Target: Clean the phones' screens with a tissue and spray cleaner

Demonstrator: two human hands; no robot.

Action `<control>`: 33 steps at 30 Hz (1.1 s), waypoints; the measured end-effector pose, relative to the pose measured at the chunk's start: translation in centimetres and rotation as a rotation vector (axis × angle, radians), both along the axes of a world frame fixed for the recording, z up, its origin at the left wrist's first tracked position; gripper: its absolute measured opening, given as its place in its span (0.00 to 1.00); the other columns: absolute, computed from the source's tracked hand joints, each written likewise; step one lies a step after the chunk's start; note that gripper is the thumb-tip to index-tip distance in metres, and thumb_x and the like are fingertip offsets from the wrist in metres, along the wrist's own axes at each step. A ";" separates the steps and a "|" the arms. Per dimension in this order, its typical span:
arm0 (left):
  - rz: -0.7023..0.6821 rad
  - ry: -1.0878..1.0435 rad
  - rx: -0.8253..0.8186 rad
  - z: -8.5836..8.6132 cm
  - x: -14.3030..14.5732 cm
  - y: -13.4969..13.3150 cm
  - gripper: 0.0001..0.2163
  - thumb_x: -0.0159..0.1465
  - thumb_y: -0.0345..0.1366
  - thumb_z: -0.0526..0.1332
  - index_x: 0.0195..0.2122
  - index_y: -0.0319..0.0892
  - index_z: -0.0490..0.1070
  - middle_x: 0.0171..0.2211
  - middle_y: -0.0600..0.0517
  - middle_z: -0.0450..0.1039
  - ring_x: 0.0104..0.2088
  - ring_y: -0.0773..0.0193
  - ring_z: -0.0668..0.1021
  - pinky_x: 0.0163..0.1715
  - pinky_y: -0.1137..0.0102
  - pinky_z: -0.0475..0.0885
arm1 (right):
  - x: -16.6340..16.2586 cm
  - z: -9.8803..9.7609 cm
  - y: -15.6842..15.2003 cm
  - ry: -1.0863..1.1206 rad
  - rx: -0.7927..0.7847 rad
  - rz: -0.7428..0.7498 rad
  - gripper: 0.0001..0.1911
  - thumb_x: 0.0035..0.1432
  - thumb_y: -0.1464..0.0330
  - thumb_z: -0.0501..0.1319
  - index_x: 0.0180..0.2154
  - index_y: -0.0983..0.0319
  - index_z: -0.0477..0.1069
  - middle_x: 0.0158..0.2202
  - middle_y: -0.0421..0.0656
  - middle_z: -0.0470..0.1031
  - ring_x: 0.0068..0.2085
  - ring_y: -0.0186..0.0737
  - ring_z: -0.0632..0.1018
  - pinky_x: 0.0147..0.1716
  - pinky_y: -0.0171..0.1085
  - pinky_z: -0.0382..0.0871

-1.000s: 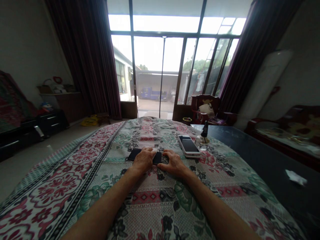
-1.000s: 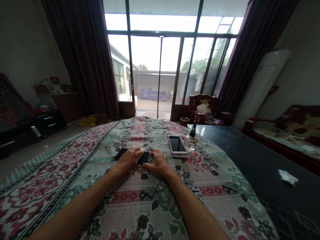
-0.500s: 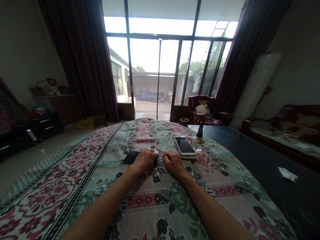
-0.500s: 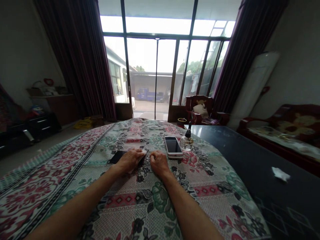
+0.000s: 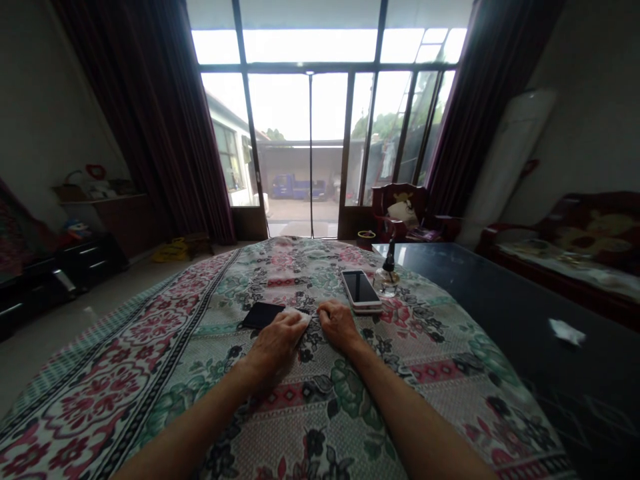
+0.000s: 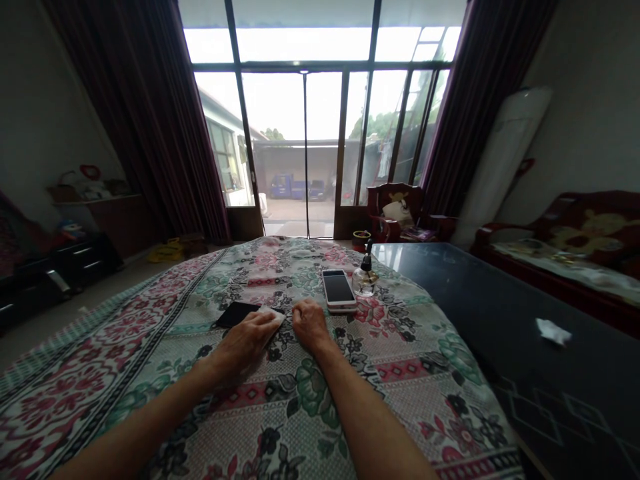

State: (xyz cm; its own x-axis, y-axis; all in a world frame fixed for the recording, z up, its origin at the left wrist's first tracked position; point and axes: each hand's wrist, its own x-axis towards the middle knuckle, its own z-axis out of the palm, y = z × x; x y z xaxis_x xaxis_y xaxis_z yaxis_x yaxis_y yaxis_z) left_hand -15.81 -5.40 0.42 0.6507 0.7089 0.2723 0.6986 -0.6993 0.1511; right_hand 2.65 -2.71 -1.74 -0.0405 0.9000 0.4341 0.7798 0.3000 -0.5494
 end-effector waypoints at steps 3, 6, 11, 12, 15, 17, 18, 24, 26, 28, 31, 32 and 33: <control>0.047 0.054 -0.025 0.4 1.2 2.5 0.13 0.67 0.30 0.51 0.45 0.46 0.73 0.44 0.48 0.74 0.47 0.57 0.73 0.50 0.65 0.66 | 0.0 0.0 0.0 -0.015 0.000 0.009 0.14 0.56 0.78 0.54 0.31 0.61 0.77 0.36 0.45 0.79 0.40 0.39 0.77 0.45 0.33 0.66; 0.125 0.048 -0.037 0.4 2.1 4.5 0.14 0.67 0.28 0.49 0.45 0.45 0.74 0.43 0.48 0.75 0.47 0.58 0.73 0.50 0.65 0.66 | 0.0 0.1 0.0 -0.022 0.006 0.016 0.14 0.56 0.77 0.54 0.30 0.61 0.77 0.37 0.45 0.79 0.41 0.39 0.77 0.45 0.34 0.66; 0.095 -0.008 -0.013 -0.3 1.3 3.3 0.15 0.66 0.29 0.52 0.51 0.44 0.71 0.48 0.47 0.73 0.51 0.57 0.71 0.55 0.64 0.63 | 0.1 0.0 -0.1 0.032 0.032 0.045 0.09 0.54 0.75 0.58 0.28 0.60 0.76 0.36 0.44 0.79 0.40 0.40 0.77 0.46 0.36 0.67; 0.075 -0.028 -0.006 -0.5 0.8 2.6 0.15 0.66 0.29 0.53 0.52 0.45 0.70 0.50 0.47 0.72 0.53 0.58 0.70 0.56 0.65 0.63 | 0.0 0.0 -0.2 0.050 0.044 0.059 0.08 0.53 0.75 0.58 0.28 0.61 0.75 0.36 0.45 0.79 0.41 0.40 0.77 0.46 0.36 0.67; 0.074 -0.067 0.010 -1.0 -1.0 0.6 0.15 0.67 0.30 0.53 0.53 0.45 0.70 0.53 0.47 0.70 0.55 0.58 0.69 0.56 0.65 0.63 | -0.1 0.0 -0.4 0.078 0.072 0.098 0.07 0.52 0.76 0.58 0.31 0.61 0.74 0.40 0.46 0.78 0.44 0.41 0.76 0.48 0.38 0.66; 0.116 -0.070 0.010 -1.1 -2.4 0.0 0.15 0.68 0.31 0.51 0.52 0.44 0.71 0.54 0.46 0.70 0.55 0.58 0.69 0.56 0.66 0.63 | -0.3 0.0 -0.6 0.059 0.052 0.111 0.09 0.51 0.75 0.60 0.35 0.62 0.74 0.42 0.47 0.77 0.46 0.43 0.76 0.49 0.40 0.65; 0.145 -0.069 0.008 -1.0 -3.2 0.0 0.15 0.68 0.31 0.51 0.52 0.44 0.71 0.54 0.46 0.70 0.55 0.58 0.69 0.56 0.66 0.63 | -0.5 0.1 -0.8 0.039 0.036 0.121 0.11 0.50 0.74 0.61 0.38 0.63 0.74 0.43 0.48 0.77 0.47 0.44 0.75 0.50 0.41 0.64; 0.402 -0.040 -0.015 -0.2 -6.6 2.5 0.14 0.66 0.27 0.50 0.44 0.43 0.75 0.46 0.47 0.75 0.50 0.60 0.73 0.54 0.68 0.64 | -1.4 0.2 -1.9 -0.086 -0.009 0.213 0.28 0.49 0.61 0.66 0.51 0.63 0.67 0.51 0.50 0.72 0.54 0.49 0.70 0.53 0.45 0.58; 0.448 -0.032 -0.024 -0.2 -6.0 2.9 0.14 0.66 0.27 0.49 0.41 0.42 0.75 0.43 0.45 0.75 0.47 0.59 0.74 0.52 0.67 0.65 | -1.5 0.2 -2.1 -0.104 -0.017 0.223 0.33 0.47 0.59 0.67 0.54 0.63 0.65 0.53 0.50 0.71 0.55 0.49 0.69 0.54 0.46 0.56; 0.435 -0.033 -0.028 -0.4 -4.6 2.7 0.13 0.65 0.27 0.50 0.41 0.41 0.75 0.42 0.45 0.75 0.47 0.58 0.74 0.52 0.66 0.64 | -1.5 0.1 -2.1 -0.109 -0.031 0.220 0.36 0.47 0.58 0.67 0.56 0.63 0.63 0.54 0.51 0.70 0.56 0.50 0.68 0.55 0.46 0.55; 0.338 -0.041 -0.036 -0.8 -2.0 2.2 0.14 0.64 0.28 0.53 0.46 0.43 0.73 0.47 0.46 0.74 0.52 0.58 0.71 0.54 0.68 0.63 | -1.5 0.0 -2.0 -0.107 -0.046 0.215 0.37 0.46 0.58 0.67 0.57 0.63 0.62 0.54 0.51 0.69 0.56 0.50 0.68 0.56 0.47 0.55; 0.301 -0.047 -0.038 -0.8 -1.5 2.1 0.14 0.65 0.28 0.52 0.47 0.43 0.73 0.47 0.46 0.74 0.52 0.59 0.71 0.54 0.68 0.62 | -1.5 -0.1 -2.0 -0.107 -0.046 0.216 0.37 0.47 0.59 0.67 0.57 0.62 0.62 0.54 0.51 0.69 0.56 0.51 0.68 0.56 0.47 0.55; 0.279 -0.051 -0.039 -0.9 -1.3 2.1 0.14 0.65 0.28 0.52 0.47 0.43 0.73 0.48 0.46 0.73 0.52 0.59 0.71 0.55 0.68 0.62 | -1.5 -0.1 -2.0 -0.106 -0.044 0.217 0.37 0.47 0.59 0.67 0.57 0.62 0.62 0.54 0.51 0.70 0.56 0.51 0.68 0.56 0.47 0.55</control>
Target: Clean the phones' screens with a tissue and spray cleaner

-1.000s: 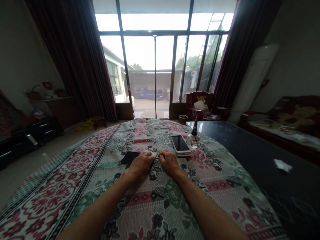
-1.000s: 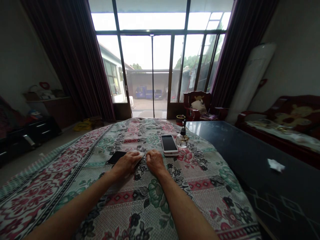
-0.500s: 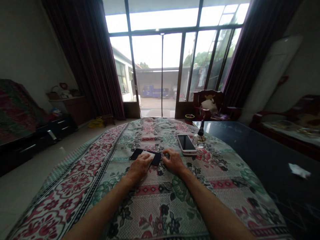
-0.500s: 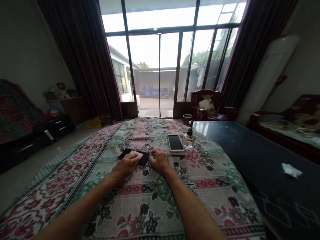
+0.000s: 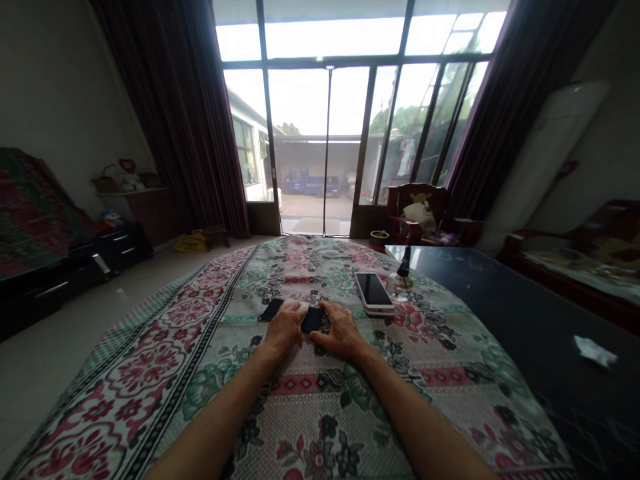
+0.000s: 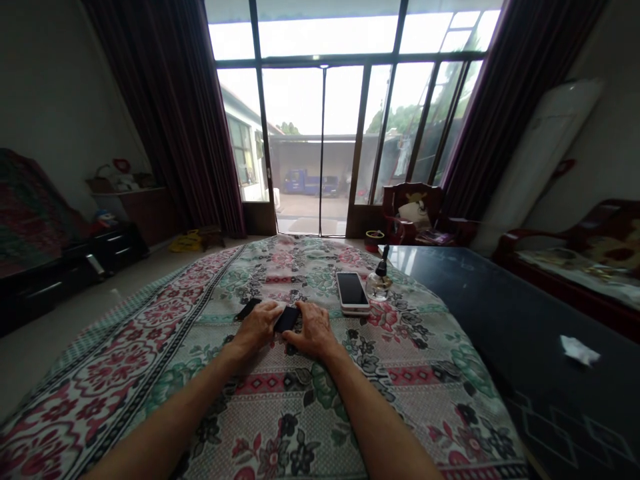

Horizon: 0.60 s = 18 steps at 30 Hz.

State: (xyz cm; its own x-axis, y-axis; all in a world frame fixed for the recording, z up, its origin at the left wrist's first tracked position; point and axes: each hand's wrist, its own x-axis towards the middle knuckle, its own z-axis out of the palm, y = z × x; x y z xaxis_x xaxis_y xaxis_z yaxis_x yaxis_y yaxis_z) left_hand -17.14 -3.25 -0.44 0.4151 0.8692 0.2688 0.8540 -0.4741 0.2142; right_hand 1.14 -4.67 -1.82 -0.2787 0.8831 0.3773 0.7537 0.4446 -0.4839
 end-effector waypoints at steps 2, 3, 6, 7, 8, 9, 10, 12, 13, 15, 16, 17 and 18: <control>0.008 -0.010 0.005 0.1 -0.6 0.4 0.14 0.65 0.28 0.51 0.47 0.43 0.73 0.48 0.47 0.73 0.52 0.61 0.71 0.56 0.70 0.61 | 0.0 0.1 0.0 -0.002 0.001 0.002 0.37 0.47 0.60 0.67 0.58 0.63 0.61 0.54 0.52 0.70 0.57 0.51 0.68 0.56 0.47 0.55; 0.035 -0.013 0.008 0.2 -1.3 0.6 0.14 0.66 0.27 0.51 0.47 0.42 0.73 0.48 0.47 0.74 0.52 0.61 0.71 0.56 0.70 0.61 | 0.0 0.1 -0.1 -0.003 0.000 0.002 0.37 0.48 0.60 0.66 0.58 0.63 0.61 0.54 0.52 0.69 0.57 0.51 0.68 0.56 0.47 0.55; 0.139 -0.021 0.018 0.3 -3.9 1.2 0.15 0.65 0.25 0.49 0.45 0.41 0.74 0.46 0.46 0.74 0.50 0.61 0.72 0.56 0.69 0.61 | 0.0 0.3 -0.2 -0.004 -0.007 0.005 0.36 0.49 0.60 0.66 0.58 0.65 0.62 0.54 0.53 0.70 0.56 0.51 0.68 0.56 0.47 0.56; 0.175 -0.022 0.020 0.3 -4.6 1.2 0.15 0.65 0.25 0.49 0.44 0.41 0.74 0.45 0.45 0.74 0.49 0.60 0.73 0.55 0.67 0.62 | 0.0 0.3 -0.2 -0.004 -0.009 0.006 0.36 0.49 0.60 0.66 0.58 0.66 0.62 0.53 0.53 0.70 0.56 0.51 0.68 0.56 0.47 0.56; 0.206 -0.021 0.022 0.2 -5.0 1.0 0.16 0.65 0.24 0.48 0.43 0.41 0.74 0.45 0.45 0.74 0.49 0.59 0.73 0.55 0.66 0.62 | 0.0 0.4 -0.3 -0.004 -0.011 0.005 0.36 0.49 0.60 0.65 0.58 0.66 0.62 0.53 0.53 0.70 0.56 0.51 0.69 0.56 0.47 0.56; 0.230 -0.019 0.023 0.0 -5.2 0.8 0.16 0.65 0.24 0.48 0.43 0.42 0.74 0.45 0.45 0.74 0.49 0.58 0.73 0.54 0.65 0.63 | 0.0 0.4 -0.2 -0.003 -0.012 0.002 0.36 0.49 0.60 0.66 0.58 0.66 0.62 0.54 0.53 0.70 0.56 0.51 0.68 0.56 0.47 0.56; 0.243 -0.018 0.022 -0.2 -5.0 0.4 0.16 0.65 0.25 0.48 0.44 0.42 0.74 0.46 0.45 0.74 0.49 0.58 0.73 0.54 0.65 0.63 | 0.0 0.4 -0.2 0.000 -0.011 -0.001 0.36 0.48 0.60 0.66 0.58 0.66 0.62 0.54 0.53 0.69 0.56 0.51 0.68 0.56 0.47 0.56; 0.226 -0.014 0.023 -0.5 -3.9 -0.6 0.16 0.65 0.26 0.50 0.46 0.45 0.73 0.48 0.46 0.74 0.52 0.58 0.71 0.55 0.66 0.62 | 0.0 0.3 -0.2 0.007 -0.008 -0.005 0.37 0.48 0.60 0.66 0.58 0.64 0.61 0.55 0.53 0.69 0.57 0.51 0.68 0.56 0.47 0.56; 0.193 -0.011 0.024 -0.7 -3.1 -1.0 0.16 0.65 0.27 0.51 0.48 0.45 0.72 0.51 0.47 0.73 0.54 0.59 0.70 0.57 0.66 0.61 | 0.0 0.3 -0.1 0.009 -0.008 -0.005 0.37 0.47 0.61 0.66 0.58 0.64 0.61 0.55 0.52 0.69 0.57 0.51 0.68 0.56 0.47 0.56; 0.101 -0.010 0.035 -0.8 -1.4 -1.6 0.15 0.66 0.28 0.51 0.50 0.44 0.72 0.53 0.46 0.71 0.56 0.58 0.69 0.58 0.66 0.61 | 0.0 0.3 -0.1 0.011 -0.013 -0.003 0.37 0.47 0.61 0.66 0.58 0.63 0.60 0.55 0.52 0.69 0.57 0.51 0.68 0.56 0.47 0.56; 0.060 -0.012 0.029 -0.7 -0.7 -1.7 0.14 0.66 0.29 0.52 0.49 0.44 0.73 0.53 0.45 0.71 0.55 0.58 0.69 0.57 0.66 0.61 | -0.1 0.3 -0.1 0.010 -0.014 -0.003 0.37 0.47 0.61 0.66 0.58 0.63 0.60 0.55 0.52 0.69 0.57 0.51 0.68 0.56 0.48 0.55; 0.017 -0.019 0.024 -0.6 -0.2 -1.5 0.14 0.66 0.29 0.51 0.47 0.43 0.74 0.51 0.45 0.72 0.54 0.58 0.70 0.57 0.67 0.62 | -0.1 0.2 0.0 0.008 -0.015 -0.003 0.37 0.47 0.61 0.66 0.58 0.63 0.60 0.54 0.52 0.69 0.57 0.51 0.68 0.56 0.48 0.55; -0.022 -0.030 0.019 -0.5 0.2 -1.3 0.13 0.67 0.30 0.51 0.45 0.43 0.75 0.49 0.45 0.73 0.53 0.58 0.71 0.57 0.67 0.62 | -0.1 0.2 0.0 0.005 -0.013 -0.003 0.37 0.47 0.61 0.66 0.58 0.64 0.60 0.54 0.52 0.69 0.56 0.51 0.68 0.56 0.48 0.56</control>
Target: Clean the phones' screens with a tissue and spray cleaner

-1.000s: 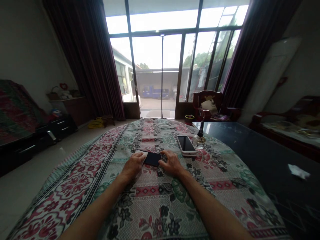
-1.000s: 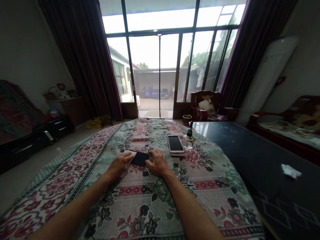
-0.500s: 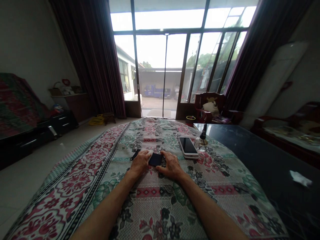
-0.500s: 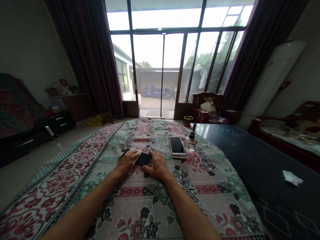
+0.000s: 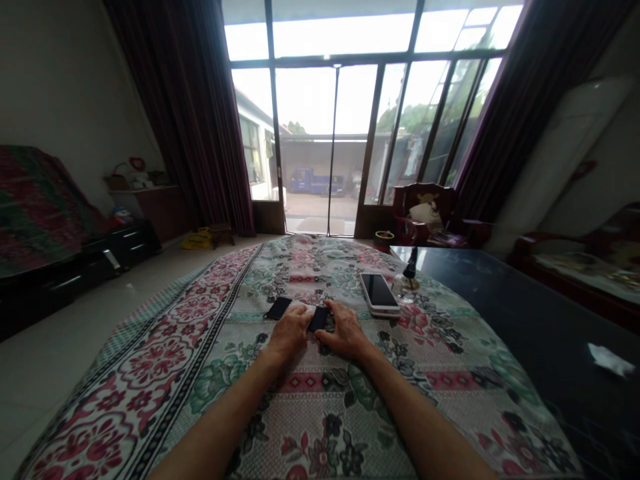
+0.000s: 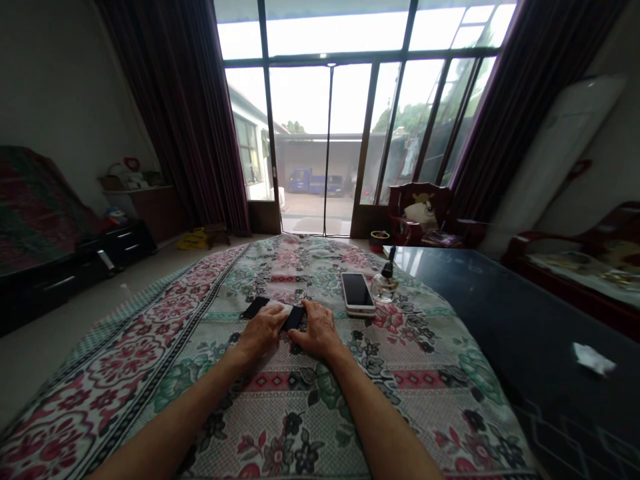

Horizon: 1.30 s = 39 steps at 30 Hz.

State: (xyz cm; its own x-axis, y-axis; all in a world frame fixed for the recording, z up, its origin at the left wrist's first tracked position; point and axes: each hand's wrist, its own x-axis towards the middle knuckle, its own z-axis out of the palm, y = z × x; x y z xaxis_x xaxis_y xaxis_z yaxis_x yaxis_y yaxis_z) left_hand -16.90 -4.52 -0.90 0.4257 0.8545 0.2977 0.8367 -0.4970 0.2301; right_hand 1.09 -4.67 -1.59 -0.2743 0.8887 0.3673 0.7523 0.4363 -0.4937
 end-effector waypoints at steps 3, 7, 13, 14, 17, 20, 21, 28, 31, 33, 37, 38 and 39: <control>-0.063 -0.040 -0.001 0.4 0.1 1.4 0.13 0.67 0.30 0.52 0.44 0.43 0.75 0.47 0.47 0.74 0.51 0.61 0.72 0.56 0.69 0.62 | 0.0 -0.1 0.1 -0.007 0.006 0.005 0.37 0.48 0.61 0.66 0.58 0.65 0.61 0.53 0.52 0.69 0.55 0.51 0.69 0.56 0.48 0.56; 0.026 -0.086 0.017 0.2 -1.6 3.3 0.15 0.65 0.27 0.52 0.47 0.45 0.74 0.48 0.50 0.75 0.52 0.63 0.73 0.58 0.69 0.61 | 0.0 0.0 0.0 -0.011 0.004 0.004 0.36 0.49 0.60 0.65 0.57 0.65 0.61 0.53 0.52 0.69 0.55 0.50 0.69 0.55 0.47 0.56; 0.173 -0.142 0.047 -0.6 -5.1 3.6 0.18 0.62 0.22 0.50 0.45 0.44 0.75 0.49 0.49 0.75 0.52 0.62 0.73 0.59 0.67 0.61 | 0.1 0.2 -0.3 -0.016 -0.007 0.009 0.35 0.50 0.60 0.65 0.57 0.64 0.61 0.53 0.52 0.69 0.55 0.50 0.69 0.55 0.47 0.57; 0.191 -0.151 0.056 -0.8 -5.5 3.5 0.18 0.62 0.22 0.50 0.45 0.43 0.75 0.50 0.49 0.75 0.52 0.62 0.73 0.59 0.67 0.62 | 0.1 0.3 -0.3 -0.018 -0.005 0.012 0.34 0.50 0.60 0.65 0.57 0.65 0.61 0.53 0.52 0.69 0.55 0.50 0.69 0.55 0.47 0.57; 0.208 -0.172 0.092 -1.2 -6.0 3.0 0.17 0.62 0.22 0.51 0.44 0.43 0.76 0.50 0.49 0.75 0.52 0.62 0.74 0.58 0.68 0.63 | 0.1 0.1 -0.3 -0.014 0.006 0.026 0.32 0.51 0.62 0.63 0.57 0.64 0.61 0.54 0.52 0.69 0.56 0.49 0.68 0.56 0.47 0.56; 0.200 -0.176 0.112 -1.2 -5.9 2.6 0.17 0.61 0.22 0.53 0.42 0.44 0.77 0.49 0.50 0.76 0.51 0.62 0.75 0.56 0.69 0.64 | 0.0 -0.3 0.1 0.024 0.054 -0.007 0.30 0.52 0.67 0.61 0.57 0.65 0.60 0.56 0.52 0.67 0.58 0.49 0.66 0.57 0.47 0.57; 0.202 -0.173 0.114 -1.2 -5.9 2.5 0.16 0.60 0.22 0.54 0.41 0.44 0.78 0.48 0.50 0.76 0.50 0.61 0.75 0.55 0.69 0.64 | 0.0 -0.5 0.3 0.050 0.078 -0.045 0.28 0.52 0.69 0.60 0.56 0.65 0.61 0.55 0.53 0.66 0.57 0.48 0.66 0.56 0.46 0.58; 0.280 -0.216 0.211 -1.2 -6.1 2.8 0.16 0.58 0.23 0.54 0.39 0.42 0.78 0.44 0.48 0.77 0.48 0.60 0.75 0.53 0.68 0.66 | -0.1 -0.8 1.1 0.161 0.135 -0.195 0.19 0.51 0.73 0.58 0.47 0.67 0.69 0.35 0.46 0.74 0.39 0.44 0.75 0.44 0.42 0.68; 0.252 -0.207 0.203 -1.2 -6.2 3.3 0.16 0.61 0.24 0.53 0.44 0.43 0.76 0.46 0.48 0.76 0.49 0.60 0.75 0.54 0.67 0.65 | -0.1 -0.4 0.8 0.155 0.089 -0.204 0.19 0.51 0.73 0.58 0.47 0.66 0.70 0.29 0.42 0.74 0.35 0.44 0.76 0.41 0.41 0.68; 0.185 -0.160 0.149 -1.0 -6.1 3.5 0.17 0.62 0.24 0.52 0.47 0.44 0.74 0.47 0.49 0.76 0.49 0.61 0.75 0.55 0.68 0.64 | -0.1 -0.1 0.6 0.152 0.057 -0.211 0.19 0.52 0.72 0.58 0.48 0.65 0.70 0.28 0.42 0.75 0.34 0.44 0.77 0.39 0.40 0.68; 0.154 0.002 -0.007 0.2 -5.8 3.1 0.16 0.62 0.24 0.52 0.47 0.43 0.74 0.46 0.47 0.76 0.49 0.61 0.75 0.55 0.69 0.62 | -0.1 -0.1 0.5 0.182 0.054 -0.219 0.16 0.54 0.72 0.57 0.46 0.65 0.72 0.30 0.43 0.78 0.35 0.44 0.78 0.40 0.39 0.68; 0.160 0.028 -0.034 0.6 -5.7 2.9 0.16 0.62 0.25 0.52 0.45 0.43 0.75 0.45 0.47 0.77 0.48 0.61 0.76 0.55 0.68 0.63 | -0.1 -0.2 0.6 0.188 0.061 -0.214 0.16 0.54 0.72 0.56 0.45 0.65 0.72 0.31 0.44 0.78 0.36 0.44 0.78 0.41 0.40 0.69; 0.167 0.043 -0.054 1.0 -5.6 2.7 0.15 0.62 0.25 0.53 0.44 0.42 0.76 0.45 0.46 0.77 0.47 0.60 0.76 0.54 0.68 0.63 | -0.1 -0.3 0.6 0.191 0.068 -0.204 0.17 0.53 0.73 0.56 0.45 0.65 0.72 0.33 0.45 0.78 0.37 0.44 0.79 0.42 0.40 0.69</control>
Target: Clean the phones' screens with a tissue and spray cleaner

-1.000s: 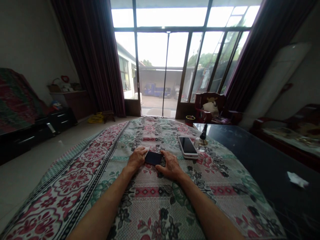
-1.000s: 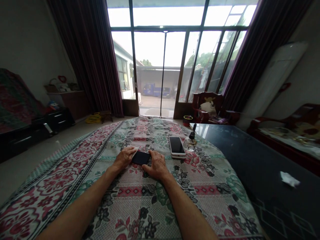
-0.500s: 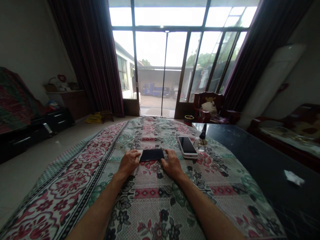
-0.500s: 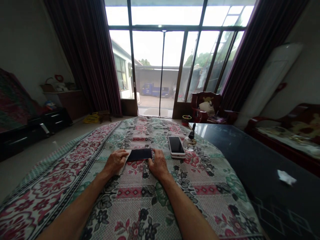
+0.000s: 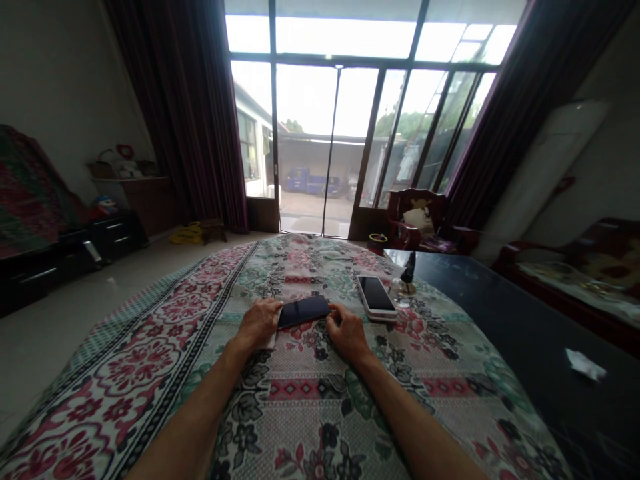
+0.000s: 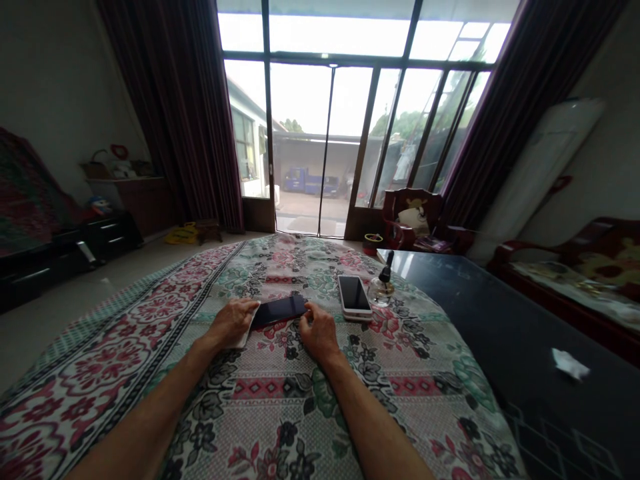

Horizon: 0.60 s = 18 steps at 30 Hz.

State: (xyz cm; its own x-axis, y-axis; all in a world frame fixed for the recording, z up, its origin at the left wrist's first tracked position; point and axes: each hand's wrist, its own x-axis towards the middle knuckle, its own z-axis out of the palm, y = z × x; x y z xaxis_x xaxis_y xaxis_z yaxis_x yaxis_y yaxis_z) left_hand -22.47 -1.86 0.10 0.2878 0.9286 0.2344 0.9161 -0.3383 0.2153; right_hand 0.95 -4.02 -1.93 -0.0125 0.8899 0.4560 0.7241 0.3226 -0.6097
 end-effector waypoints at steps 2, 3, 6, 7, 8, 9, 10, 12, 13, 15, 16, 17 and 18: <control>0.009 0.006 -0.025 0.7 0.3 -0.6 0.14 0.60 0.25 0.54 0.41 0.42 0.76 0.42 0.45 0.78 0.45 0.58 0.77 0.51 0.67 0.66 | 0.0 -0.2 0.1 -0.007 0.011 0.024 0.19 0.51 0.73 0.57 0.46 0.66 0.71 0.36 0.46 0.78 0.39 0.44 0.78 0.44 0.40 0.69; 0.012 0.010 -0.038 1.0 0.5 -0.9 0.14 0.59 0.25 0.54 0.41 0.41 0.77 0.41 0.45 0.78 0.44 0.58 0.78 0.48 0.67 0.68 | 0.0 -0.4 0.2 -0.013 0.014 0.037 0.20 0.50 0.73 0.57 0.48 0.66 0.70 0.37 0.47 0.78 0.40 0.45 0.78 0.45 0.41 0.69; -0.015 0.020 -0.082 1.8 1.1 -1.8 0.15 0.56 0.24 0.55 0.40 0.42 0.78 0.37 0.46 0.79 0.40 0.58 0.79 0.42 0.68 0.70 | -0.1 -0.6 0.2 -0.049 0.030 0.074 0.25 0.49 0.72 0.58 0.51 0.67 0.68 0.44 0.51 0.77 0.47 0.48 0.76 0.50 0.44 0.67; -0.035 0.022 -0.099 2.0 1.3 -2.1 0.15 0.55 0.24 0.56 0.40 0.42 0.78 0.37 0.46 0.80 0.39 0.58 0.79 0.42 0.68 0.70 | -0.1 -0.6 0.1 -0.063 0.033 0.088 0.25 0.49 0.72 0.58 0.52 0.67 0.67 0.47 0.52 0.76 0.49 0.48 0.75 0.52 0.45 0.66; -0.056 0.022 -0.115 2.3 1.5 -2.3 0.16 0.54 0.24 0.56 0.40 0.42 0.78 0.38 0.47 0.80 0.40 0.58 0.79 0.42 0.69 0.70 | -0.1 -0.6 0.1 -0.077 0.036 0.100 0.26 0.49 0.72 0.58 0.53 0.67 0.67 0.49 0.53 0.75 0.51 0.49 0.74 0.53 0.46 0.64; -0.080 0.022 -0.130 2.5 1.7 -2.6 0.17 0.53 0.24 0.56 0.40 0.43 0.78 0.38 0.47 0.80 0.40 0.58 0.79 0.43 0.69 0.69 | -0.1 -0.6 0.0 -0.091 0.039 0.111 0.26 0.50 0.72 0.58 0.53 0.67 0.67 0.50 0.53 0.74 0.52 0.50 0.73 0.54 0.47 0.63; -0.104 0.023 -0.141 2.6 1.8 -2.8 0.18 0.53 0.24 0.56 0.41 0.43 0.78 0.39 0.48 0.80 0.41 0.58 0.79 0.44 0.69 0.69 | -0.1 -0.5 -0.1 -0.103 0.039 0.126 0.27 0.49 0.72 0.58 0.53 0.66 0.67 0.51 0.52 0.74 0.53 0.50 0.72 0.55 0.47 0.63; -0.150 0.026 -0.158 2.9 1.9 -3.0 0.18 0.52 0.24 0.56 0.42 0.44 0.78 0.40 0.48 0.80 0.42 0.58 0.78 0.45 0.69 0.69 | 0.0 -0.4 -0.2 -0.119 0.036 0.174 0.28 0.49 0.73 0.58 0.55 0.65 0.66 0.51 0.51 0.73 0.54 0.49 0.72 0.55 0.47 0.62; -0.174 0.023 -0.171 3.0 1.8 -3.1 0.19 0.52 0.24 0.56 0.42 0.44 0.78 0.40 0.49 0.80 0.41 0.59 0.78 0.45 0.69 0.68 | 0.0 -0.3 -0.2 -0.121 0.035 0.204 0.29 0.49 0.73 0.57 0.55 0.65 0.65 0.52 0.51 0.73 0.54 0.48 0.72 0.55 0.46 0.61; -0.220 -0.010 -0.213 3.0 1.5 -3.0 0.19 0.51 0.24 0.56 0.41 0.45 0.78 0.40 0.50 0.80 0.40 0.60 0.79 0.43 0.70 0.69 | 0.1 -0.2 -0.3 -0.114 0.025 0.269 0.30 0.49 0.75 0.56 0.56 0.64 0.64 0.52 0.49 0.73 0.54 0.46 0.72 0.56 0.45 0.61; -0.240 -0.041 -0.238 2.9 1.3 -2.9 0.20 0.50 0.24 0.56 0.40 0.45 0.78 0.40 0.52 0.80 0.40 0.61 0.79 0.42 0.71 0.69 | 0.1 -0.2 -0.3 -0.110 0.019 0.298 0.31 0.48 0.75 0.55 0.56 0.63 0.63 0.53 0.49 0.73 0.54 0.45 0.72 0.56 0.45 0.61; -0.259 -0.075 -0.261 2.8 1.1 -2.8 0.20 0.49 0.23 0.56 0.40 0.45 0.78 0.39 0.52 0.80 0.39 0.62 0.79 0.42 0.72 0.69 | 0.2 -0.2 -0.3 -0.111 0.013 0.323 0.31 0.48 0.76 0.55 0.57 0.62 0.63 0.53 0.48 0.73 0.54 0.45 0.72 0.56 0.45 0.60; -0.277 -0.107 -0.279 2.7 1.0 -2.7 0.21 0.48 0.23 0.56 0.40 0.45 0.78 0.39 0.53 0.80 0.39 0.63 0.79 0.41 0.73 0.69 | 0.2 -0.2 -0.3 -0.118 0.005 0.344 0.31 0.48 0.76 0.54 0.57 0.62 0.62 0.53 0.47 0.73 0.55 0.45 0.72 0.56 0.45 0.60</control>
State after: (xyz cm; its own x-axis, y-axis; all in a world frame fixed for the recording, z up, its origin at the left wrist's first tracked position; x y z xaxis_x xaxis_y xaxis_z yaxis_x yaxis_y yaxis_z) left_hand -21.49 -4.57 2.83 0.5239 0.8514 0.0264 0.7660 -0.4844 0.4227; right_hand 1.12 -4.33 -2.12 -0.3633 0.8224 0.4378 0.6381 0.5620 -0.5263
